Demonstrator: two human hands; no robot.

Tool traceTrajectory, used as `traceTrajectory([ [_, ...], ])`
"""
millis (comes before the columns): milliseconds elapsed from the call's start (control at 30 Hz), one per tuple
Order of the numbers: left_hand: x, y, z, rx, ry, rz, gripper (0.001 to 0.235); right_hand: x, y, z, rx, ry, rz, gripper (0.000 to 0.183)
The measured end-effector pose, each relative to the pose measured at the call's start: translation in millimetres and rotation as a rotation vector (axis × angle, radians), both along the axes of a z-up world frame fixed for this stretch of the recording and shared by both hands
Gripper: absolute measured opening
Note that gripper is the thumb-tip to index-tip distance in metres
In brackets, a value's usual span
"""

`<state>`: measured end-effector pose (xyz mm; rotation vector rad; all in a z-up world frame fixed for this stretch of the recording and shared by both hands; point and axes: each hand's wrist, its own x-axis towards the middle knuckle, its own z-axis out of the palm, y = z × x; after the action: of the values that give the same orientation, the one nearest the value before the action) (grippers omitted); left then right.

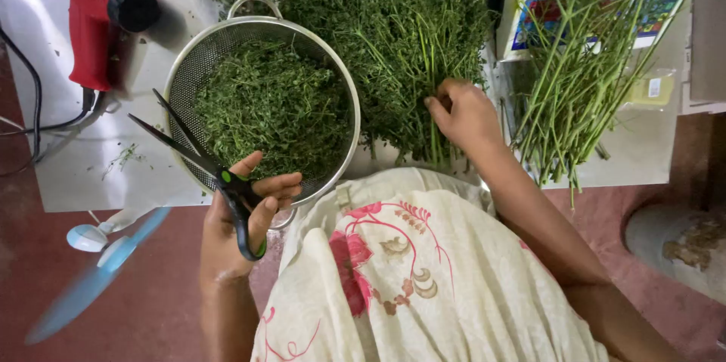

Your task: Trimming herb leaves from stems into a strainer using scissors

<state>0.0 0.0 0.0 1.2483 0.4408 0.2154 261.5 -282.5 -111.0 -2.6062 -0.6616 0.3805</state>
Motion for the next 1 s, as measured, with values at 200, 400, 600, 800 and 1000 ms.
traceTrajectory([
  [200, -3, 1, 2, -0.236, -0.072, -0.137, 0.077, -7, -13, 29, 0.153, 0.033, -0.197, 0.024],
  [400, 2, 2, -35, -1.086, -0.346, -0.057, 0.075, -12, -19, 72, 0.374, 0.283, -0.246, 0.026],
  [600, -5, -9, -36, -1.067, -0.29, -0.075, 0.077, -28, -46, 128, 0.554, 0.209, -0.288, 0.023],
  [800, -8, -5, -22, -1.133, -0.301, -0.113, 0.073, -58, -43, 196, 0.685, 0.02, -0.436, 0.012],
  [1000, -8, -6, -11, -1.066, -0.297, -0.106, 0.074, -65, -39, 198, 0.875, -0.147, -0.606, 0.011],
])
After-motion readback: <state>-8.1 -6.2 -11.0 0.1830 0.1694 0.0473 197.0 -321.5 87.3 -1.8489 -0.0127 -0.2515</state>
